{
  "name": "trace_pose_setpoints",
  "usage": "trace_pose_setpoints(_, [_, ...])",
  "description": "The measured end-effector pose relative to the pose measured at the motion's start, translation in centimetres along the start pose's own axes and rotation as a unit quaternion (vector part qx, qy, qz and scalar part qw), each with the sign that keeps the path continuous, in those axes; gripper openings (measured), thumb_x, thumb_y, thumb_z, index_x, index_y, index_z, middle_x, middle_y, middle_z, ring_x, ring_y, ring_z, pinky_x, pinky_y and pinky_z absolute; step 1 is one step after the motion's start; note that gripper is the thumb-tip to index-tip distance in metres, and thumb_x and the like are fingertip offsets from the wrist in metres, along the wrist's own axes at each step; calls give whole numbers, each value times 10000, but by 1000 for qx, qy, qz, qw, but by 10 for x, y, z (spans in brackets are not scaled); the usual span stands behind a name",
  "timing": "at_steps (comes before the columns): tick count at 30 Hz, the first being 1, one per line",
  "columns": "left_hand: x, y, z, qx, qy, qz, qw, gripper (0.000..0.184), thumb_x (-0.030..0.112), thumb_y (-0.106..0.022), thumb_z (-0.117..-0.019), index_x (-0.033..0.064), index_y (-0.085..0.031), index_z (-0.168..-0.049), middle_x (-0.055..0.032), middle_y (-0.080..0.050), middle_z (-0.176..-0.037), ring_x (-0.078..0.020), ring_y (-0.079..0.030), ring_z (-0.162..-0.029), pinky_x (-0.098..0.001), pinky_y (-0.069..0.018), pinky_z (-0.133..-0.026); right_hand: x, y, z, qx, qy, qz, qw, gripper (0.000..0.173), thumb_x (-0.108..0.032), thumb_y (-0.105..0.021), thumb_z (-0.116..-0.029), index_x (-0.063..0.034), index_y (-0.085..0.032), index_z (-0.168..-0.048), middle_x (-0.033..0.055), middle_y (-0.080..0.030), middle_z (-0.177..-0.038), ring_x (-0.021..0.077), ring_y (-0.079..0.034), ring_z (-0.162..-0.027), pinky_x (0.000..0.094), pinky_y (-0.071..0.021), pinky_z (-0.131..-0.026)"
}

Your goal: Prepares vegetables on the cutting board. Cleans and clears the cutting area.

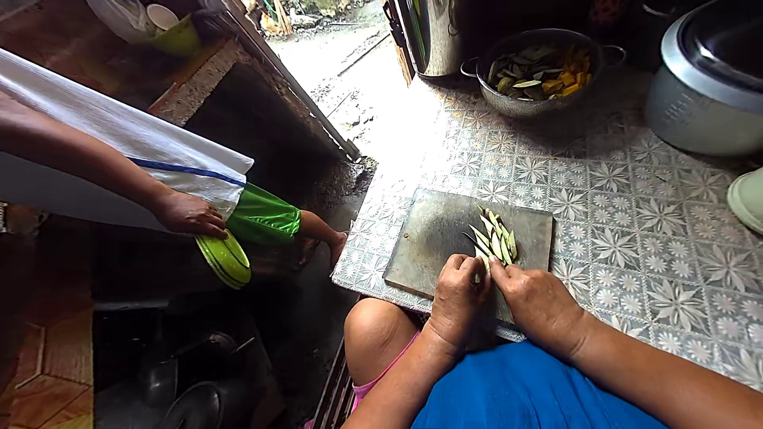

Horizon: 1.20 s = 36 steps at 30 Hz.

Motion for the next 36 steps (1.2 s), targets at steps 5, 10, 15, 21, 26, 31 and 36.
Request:
trace_pose_setpoints(5, [-6, 6, 0, 30, 19, -2, 999, 150, 125, -779, -787, 8, -739, -871, -115, -688, -816, -167, -662, -700, -250, -565, -665, 5, 1, 11, 12, 8, -21, 1000, 392, -9, -600, -806, 48, -733, -1171, 135, -635, -649, 273, -616, -468, 399, -493, -418])
trace_pose_setpoints(10, [-4, 0, 1, 39, 8, -14, 999, 166, 131, -788, -779, 4, -740, -874, -122, -696, -822, -194, -679, -718, -276, -578, -684, 12, 10, 23, 17, 8, -42, 999, 406, -36, -587, -807, 35, -738, -1177, 127, -674, -690, 271, -645, -508, 392, -505, -444])
trace_pose_setpoints(15, [-4, 0, 0, 29, 5, -14, 999, 157, 143, -789, -791, 12, -731, -854, -110, -690, -798, -184, -673, -710, -269, -570, -679, 9, 21, 20, 43, 26, -46, 998, 421, -39, -563, -802, 32, -742, -1176, 117, -671, -688, 252, -629, -492, 371, -489, -428])
trace_pose_setpoints(21, [-4, 0, -2, 19, 11, -11, 1000, 139, 142, -793, -786, 26, -720, -806, -103, -665, -776, -161, -651, -685, -244, -554, -653, 4, 20, 21, 28, 36, -26, 999, 407, -33, -572, -810, 17, -749, -1173, 103, -632, -642, 244, -590, -453, 362, -462, -404])
trace_pose_setpoints(26, [-6, 0, -3, 5, 21, -3, 1000, 129, 136, -792, -787, 31, -717, -801, -93, -658, -765, -155, -641, -678, -242, -546, -643, 3, 23, 23, 29, 43, -21, 998, 407, -35, -553, -814, 13, -757, -1163, 88, -605, -610, 227, -563, -432, 349, -435, -385])
trace_pose_setpoints(31, [-6, 0, -4, -1, 26, 2, 1000, 135, 143, -793, -789, 34, -714, -802, -89, -652, -764, -154, -637, -679, -242, -544, -647, 4, 22, 22, 22, 45, -23, 999, 411, -37, -555, -811, 17, -755, -1166, 84, -604, -609, 225, -568, -437, 345, -438, -387])
trace_pose_setpoints(36, [-5, 0, -3, -8, 7, 8, 1000, 125, 125, -787, -795, 20, -733, -834, -125, -692, -830, -178, -679, -725, -257, -573, -687, 1, 10, 16, 5, 32, -13, 999, 374, -7, -580, -826, 33, -745, -1159, 114, -616, -617, 257, -594, -443, 372, -471, -394])
Point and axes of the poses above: each hand's wrist, its own z-axis away from the middle knuckle, its own y-axis out of the back of the hand, x = y × z, the point moved 9 cm from there along -z, towards the middle knuckle
